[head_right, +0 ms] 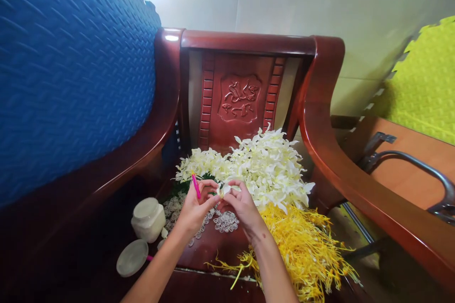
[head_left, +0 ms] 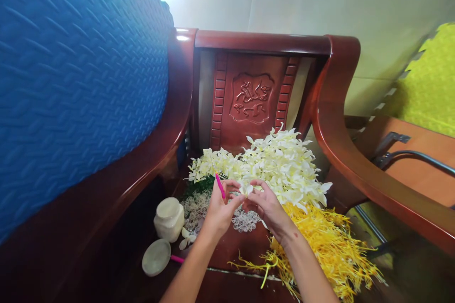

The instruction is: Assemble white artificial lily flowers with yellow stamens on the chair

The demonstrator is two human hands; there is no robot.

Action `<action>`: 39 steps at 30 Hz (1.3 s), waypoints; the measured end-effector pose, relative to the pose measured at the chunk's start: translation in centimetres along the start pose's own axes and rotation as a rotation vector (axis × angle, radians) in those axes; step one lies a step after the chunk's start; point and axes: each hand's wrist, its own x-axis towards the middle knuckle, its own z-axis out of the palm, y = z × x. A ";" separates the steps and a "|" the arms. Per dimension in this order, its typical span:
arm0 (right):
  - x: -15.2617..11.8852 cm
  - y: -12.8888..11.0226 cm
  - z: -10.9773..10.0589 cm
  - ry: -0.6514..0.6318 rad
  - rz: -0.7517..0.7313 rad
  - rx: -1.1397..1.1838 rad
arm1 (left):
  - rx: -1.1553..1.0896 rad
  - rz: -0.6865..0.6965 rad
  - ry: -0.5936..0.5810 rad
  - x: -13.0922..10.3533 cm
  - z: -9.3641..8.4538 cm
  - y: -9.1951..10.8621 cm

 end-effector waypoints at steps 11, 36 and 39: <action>-0.1 0.5 -1.0 -0.104 -0.093 -0.403 | -0.034 -0.053 -0.031 0.3 -0.1 0.1; 0.6 1.0 -1.3 -0.017 -0.384 -0.811 | 0.202 -0.128 0.033 0.5 -1.0 -0.6; 0.7 1.0 -1.3 0.011 -0.377 -0.818 | 0.136 -0.164 0.022 0.5 -0.9 -0.3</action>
